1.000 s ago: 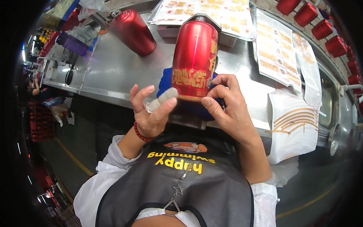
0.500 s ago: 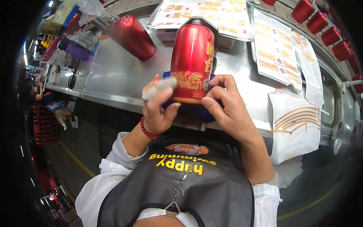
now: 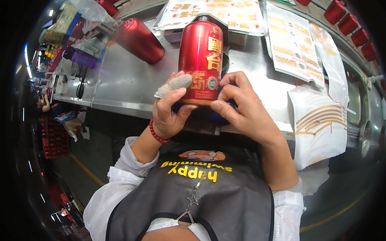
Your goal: The person applies gold stickers to red bottles, peels off backing paper, and smooths the labels with a green pad. They handle multiple bottles one at a time, rotating each bottle to align and press the stickers, then place finished bottles aside.
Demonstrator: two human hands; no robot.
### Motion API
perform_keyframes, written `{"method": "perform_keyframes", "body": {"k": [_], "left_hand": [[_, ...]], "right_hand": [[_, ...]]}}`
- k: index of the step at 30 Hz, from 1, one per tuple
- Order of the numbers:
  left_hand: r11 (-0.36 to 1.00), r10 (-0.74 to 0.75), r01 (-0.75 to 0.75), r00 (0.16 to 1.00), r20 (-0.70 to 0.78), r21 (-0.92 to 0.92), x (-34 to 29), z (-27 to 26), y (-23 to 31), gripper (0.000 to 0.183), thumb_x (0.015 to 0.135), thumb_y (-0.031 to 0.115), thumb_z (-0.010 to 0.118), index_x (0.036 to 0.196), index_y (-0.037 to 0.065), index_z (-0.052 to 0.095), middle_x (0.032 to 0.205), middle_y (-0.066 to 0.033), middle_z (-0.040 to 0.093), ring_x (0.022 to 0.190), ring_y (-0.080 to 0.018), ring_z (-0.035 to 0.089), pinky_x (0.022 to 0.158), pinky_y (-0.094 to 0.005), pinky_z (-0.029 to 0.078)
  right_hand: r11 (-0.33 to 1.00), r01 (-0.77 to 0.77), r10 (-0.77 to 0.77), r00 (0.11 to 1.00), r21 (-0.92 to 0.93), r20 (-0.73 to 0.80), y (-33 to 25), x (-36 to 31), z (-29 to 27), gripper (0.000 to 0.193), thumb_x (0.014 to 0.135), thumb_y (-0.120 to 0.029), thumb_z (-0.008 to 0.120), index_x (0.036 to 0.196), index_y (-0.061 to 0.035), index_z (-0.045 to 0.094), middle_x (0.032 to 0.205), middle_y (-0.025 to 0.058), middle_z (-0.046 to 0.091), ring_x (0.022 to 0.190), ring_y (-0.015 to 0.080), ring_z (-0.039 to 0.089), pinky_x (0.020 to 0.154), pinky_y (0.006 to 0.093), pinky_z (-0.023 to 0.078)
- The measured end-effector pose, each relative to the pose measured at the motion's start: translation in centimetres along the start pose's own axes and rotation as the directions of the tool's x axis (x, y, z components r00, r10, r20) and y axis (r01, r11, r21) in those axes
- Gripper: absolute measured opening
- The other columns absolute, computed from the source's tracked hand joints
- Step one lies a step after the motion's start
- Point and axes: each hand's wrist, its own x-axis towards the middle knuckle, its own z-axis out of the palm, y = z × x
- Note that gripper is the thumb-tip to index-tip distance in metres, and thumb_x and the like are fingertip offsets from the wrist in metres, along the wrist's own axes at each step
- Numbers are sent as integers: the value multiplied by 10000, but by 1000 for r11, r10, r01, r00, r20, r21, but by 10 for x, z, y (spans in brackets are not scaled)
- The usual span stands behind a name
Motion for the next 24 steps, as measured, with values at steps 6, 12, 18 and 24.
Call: {"method": "perform_keyframes", "body": {"k": [6, 12, 18, 24], "left_hand": [[947, 250, -259, 966, 69, 191, -8, -15, -2, 372, 773, 17, 761, 1092, 138, 614, 1139, -126, 634, 949, -283, 582, 840, -451, 502], [890, 394, -429, 894, 212, 157, 8, -25, -9, 329, 638, 80, 772, 944, 175, 691, 1146, -81, 593, 950, -245, 561, 727, -374, 477], [845, 440, -503, 847, 298, 182, 9, -22, -11, 311, 671, 98, 771, 957, 183, 681, 1216, -25, 613, 1048, -220, 520, 861, -376, 448], [837, 430, -505, 846, 315, 212, 10, -13, -12, 331, 669, 146, 790, 977, 199, 684, 1193, 8, 601, 1060, -193, 453, 872, -359, 438]], "right_hand": [[999, -41, 40, 999, 26, 15, 12, -8, -16, 241, 962, -206, 683, 854, -29, 560, 1160, 59, 433, 913, 105, 456, 756, 245, 422], [999, 20, -19, 999, 41, -29, 12, -21, -29, 249, 942, -209, 715, 864, -14, 581, 1095, 84, 495, 982, 165, 487, 819, 269, 422], [997, -56, 59, 998, 57, -38, 20, -22, -29, 255, 956, -228, 693, 840, -33, 576, 1102, 73, 481, 954, 133, 464, 793, 245, 401], [995, -77, 79, 996, 57, -33, 20, -23, -29, 265, 959, -239, 686, 823, -48, 563, 1117, 69, 475, 933, 116, 461, 775, 234, 404]]}}
